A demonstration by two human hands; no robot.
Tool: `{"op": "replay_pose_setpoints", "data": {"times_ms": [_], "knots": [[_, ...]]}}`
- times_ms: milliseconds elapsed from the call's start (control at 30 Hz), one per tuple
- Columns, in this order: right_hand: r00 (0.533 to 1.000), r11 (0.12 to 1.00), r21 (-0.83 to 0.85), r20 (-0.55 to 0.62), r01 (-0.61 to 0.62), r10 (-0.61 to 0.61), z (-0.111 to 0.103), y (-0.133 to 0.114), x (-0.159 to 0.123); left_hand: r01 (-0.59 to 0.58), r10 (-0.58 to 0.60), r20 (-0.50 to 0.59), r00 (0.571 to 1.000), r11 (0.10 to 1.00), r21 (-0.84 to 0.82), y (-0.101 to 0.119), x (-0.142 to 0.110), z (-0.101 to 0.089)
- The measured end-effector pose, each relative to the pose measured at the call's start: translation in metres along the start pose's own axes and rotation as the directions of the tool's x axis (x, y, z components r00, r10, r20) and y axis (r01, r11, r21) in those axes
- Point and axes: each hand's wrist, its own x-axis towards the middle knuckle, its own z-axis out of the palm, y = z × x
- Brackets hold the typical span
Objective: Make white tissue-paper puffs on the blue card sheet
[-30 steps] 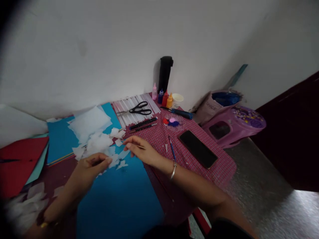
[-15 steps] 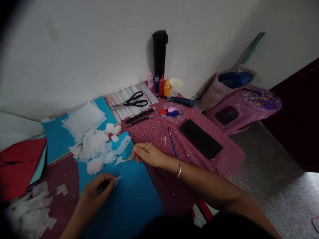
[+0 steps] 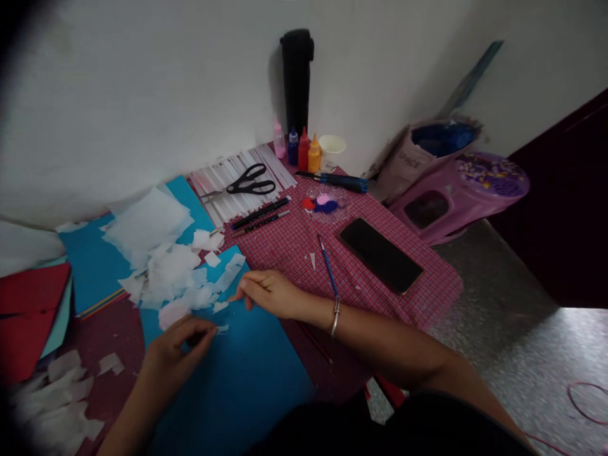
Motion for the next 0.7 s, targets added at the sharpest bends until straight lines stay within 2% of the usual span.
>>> {"op": "replay_pose_setpoints", "data": {"times_ms": [133,267,333,433,567,700], "knots": [[1.000,0.999,-0.029,-0.012,0.020,-0.020,0.001,0.002,0.001,0.034,-0.033,0.024,0.999,0.999,-0.042,0.014,0.010,-0.001],[0.999,0.996,-0.085,-0.014,0.036,-0.037,0.001,0.002,0.001,0.034,-0.028,0.069,0.997,0.995,-0.098,0.018,0.004,-0.001],[0.999,0.995,-0.094,-0.021,0.033,-0.035,0.000,0.002,0.000,0.031,-0.017,0.142,0.990,0.995,-0.097,0.012,-0.003,-0.002],[0.999,0.997,-0.067,-0.041,0.028,-0.031,-0.001,0.001,-0.001,0.039,-0.038,0.237,0.971,0.999,-0.002,-0.005,-0.009,-0.005],[0.998,1.000,-0.014,-0.053,0.026,-0.027,-0.001,0.001,-0.001,0.016,-0.060,0.225,0.973,0.980,0.196,-0.023,0.000,-0.010],[0.998,1.000,0.000,-0.065,0.020,-0.020,0.000,0.002,-0.002,-0.094,0.048,0.206,0.977,0.971,0.218,-0.032,0.016,-0.011]]}}
